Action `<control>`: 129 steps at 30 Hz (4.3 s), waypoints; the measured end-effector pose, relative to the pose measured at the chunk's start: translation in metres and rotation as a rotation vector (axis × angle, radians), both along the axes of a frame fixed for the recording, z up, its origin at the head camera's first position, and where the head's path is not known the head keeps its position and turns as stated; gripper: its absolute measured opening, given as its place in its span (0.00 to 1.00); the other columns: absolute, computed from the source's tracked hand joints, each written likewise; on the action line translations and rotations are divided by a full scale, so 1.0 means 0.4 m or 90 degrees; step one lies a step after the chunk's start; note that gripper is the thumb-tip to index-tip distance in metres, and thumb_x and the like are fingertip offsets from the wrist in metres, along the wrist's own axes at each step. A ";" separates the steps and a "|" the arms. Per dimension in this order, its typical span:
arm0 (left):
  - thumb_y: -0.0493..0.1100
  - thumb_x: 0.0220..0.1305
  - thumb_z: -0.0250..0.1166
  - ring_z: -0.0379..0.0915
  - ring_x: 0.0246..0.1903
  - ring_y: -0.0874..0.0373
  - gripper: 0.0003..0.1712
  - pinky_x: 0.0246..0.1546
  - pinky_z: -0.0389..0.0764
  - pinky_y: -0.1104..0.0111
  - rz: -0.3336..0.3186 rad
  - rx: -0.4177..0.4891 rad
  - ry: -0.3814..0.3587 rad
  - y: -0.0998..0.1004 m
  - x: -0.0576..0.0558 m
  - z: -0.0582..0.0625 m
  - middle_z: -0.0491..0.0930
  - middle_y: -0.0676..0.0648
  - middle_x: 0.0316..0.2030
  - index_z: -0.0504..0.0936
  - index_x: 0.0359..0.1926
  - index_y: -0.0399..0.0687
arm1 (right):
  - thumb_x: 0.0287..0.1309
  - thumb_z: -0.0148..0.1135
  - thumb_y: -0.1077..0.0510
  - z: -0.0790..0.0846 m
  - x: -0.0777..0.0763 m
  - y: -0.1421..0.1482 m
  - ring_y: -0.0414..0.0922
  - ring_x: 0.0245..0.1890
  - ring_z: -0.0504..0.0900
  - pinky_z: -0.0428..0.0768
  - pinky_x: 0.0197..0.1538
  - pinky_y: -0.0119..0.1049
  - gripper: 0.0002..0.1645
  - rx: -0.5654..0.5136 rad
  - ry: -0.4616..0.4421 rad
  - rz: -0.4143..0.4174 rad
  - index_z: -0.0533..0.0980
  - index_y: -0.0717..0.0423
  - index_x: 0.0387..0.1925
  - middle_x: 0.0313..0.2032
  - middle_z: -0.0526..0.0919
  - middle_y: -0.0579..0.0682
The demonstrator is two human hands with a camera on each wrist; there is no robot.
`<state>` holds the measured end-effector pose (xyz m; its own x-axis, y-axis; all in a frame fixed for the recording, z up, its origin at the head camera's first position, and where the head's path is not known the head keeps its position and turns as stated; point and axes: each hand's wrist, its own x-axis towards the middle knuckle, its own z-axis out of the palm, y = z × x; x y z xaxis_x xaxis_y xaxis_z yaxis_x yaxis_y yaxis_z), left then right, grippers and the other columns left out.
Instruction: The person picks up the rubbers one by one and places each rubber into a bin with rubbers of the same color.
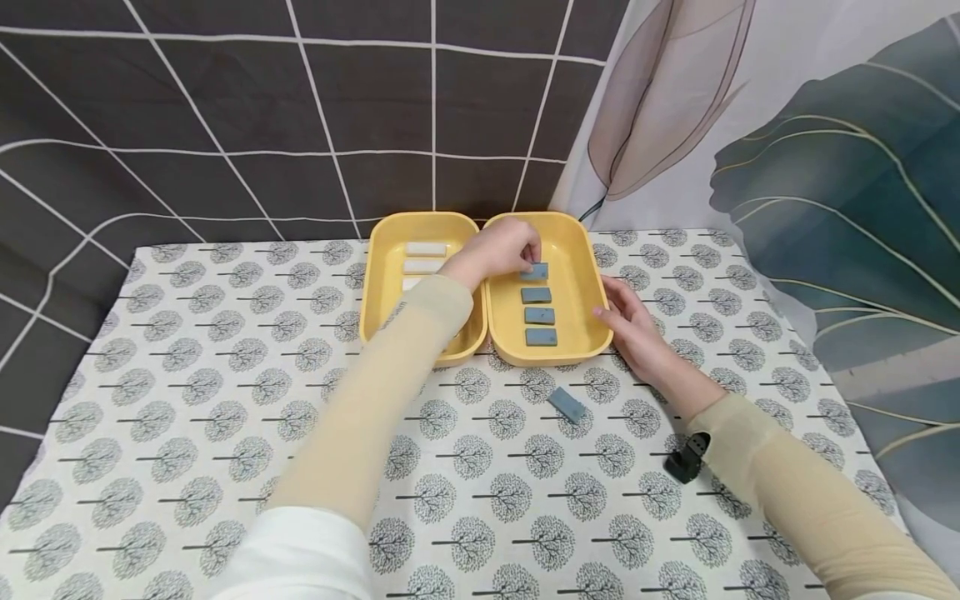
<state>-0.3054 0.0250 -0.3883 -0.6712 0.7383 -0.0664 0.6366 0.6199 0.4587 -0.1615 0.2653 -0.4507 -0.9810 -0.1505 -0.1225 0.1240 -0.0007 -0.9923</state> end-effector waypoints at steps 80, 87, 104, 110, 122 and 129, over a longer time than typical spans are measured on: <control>0.38 0.70 0.70 0.78 0.46 0.55 0.07 0.54 0.83 0.62 0.054 -0.088 0.021 0.012 0.018 -0.020 0.87 0.49 0.44 0.90 0.46 0.49 | 0.74 0.50 0.68 0.001 0.001 -0.004 0.37 0.67 0.70 0.78 0.66 0.20 0.40 -0.001 0.006 0.006 0.52 0.60 0.83 0.80 0.56 0.63; 0.37 0.70 0.70 0.78 0.46 0.55 0.06 0.54 0.82 0.62 0.053 -0.086 0.024 0.013 0.013 -0.028 0.86 0.50 0.43 0.90 0.45 0.50 | 0.74 0.50 0.68 0.000 0.002 -0.003 0.36 0.66 0.71 0.78 0.66 0.20 0.40 -0.001 0.004 0.000 0.52 0.60 0.82 0.77 0.61 0.55; 0.38 0.70 0.70 0.82 0.51 0.56 0.11 0.58 0.83 0.65 0.020 -0.036 -0.004 0.007 0.001 -0.018 0.89 0.48 0.48 0.89 0.51 0.44 | 0.74 0.50 0.68 0.001 0.003 -0.002 0.36 0.66 0.72 0.79 0.66 0.21 0.39 -0.008 0.003 0.000 0.55 0.59 0.82 0.71 0.67 0.44; 0.38 0.69 0.69 0.83 0.51 0.54 0.13 0.60 0.83 0.66 -0.020 -0.015 -0.001 0.004 0.004 0.018 0.90 0.44 0.48 0.88 0.53 0.40 | 0.74 0.50 0.68 0.004 0.005 -0.005 0.37 0.66 0.72 0.78 0.66 0.21 0.39 -0.005 0.005 0.006 0.53 0.59 0.82 0.74 0.65 0.50; 0.39 0.72 0.68 0.83 0.52 0.56 0.15 0.60 0.83 0.67 -0.080 0.006 -0.016 0.000 0.057 0.116 0.89 0.47 0.51 0.88 0.57 0.42 | 0.75 0.50 0.66 0.006 0.003 -0.008 0.42 0.71 0.68 0.77 0.68 0.22 0.40 0.007 -0.006 0.011 0.51 0.58 0.83 0.81 0.54 0.63; 0.40 0.73 0.68 0.84 0.51 0.58 0.14 0.59 0.82 0.69 -0.104 0.025 0.000 -0.010 0.106 0.154 0.90 0.49 0.51 0.88 0.56 0.45 | 0.75 0.49 0.67 0.012 0.007 -0.009 0.45 0.75 0.65 0.76 0.71 0.24 0.41 0.008 -0.012 0.008 0.50 0.58 0.83 0.82 0.53 0.63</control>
<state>-0.2628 0.0210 -0.3268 -0.5416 0.8399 -0.0358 0.7276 0.4897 0.4804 -0.1586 0.2618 -0.4461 -0.9766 -0.1614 -0.1422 0.1420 0.0129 -0.9898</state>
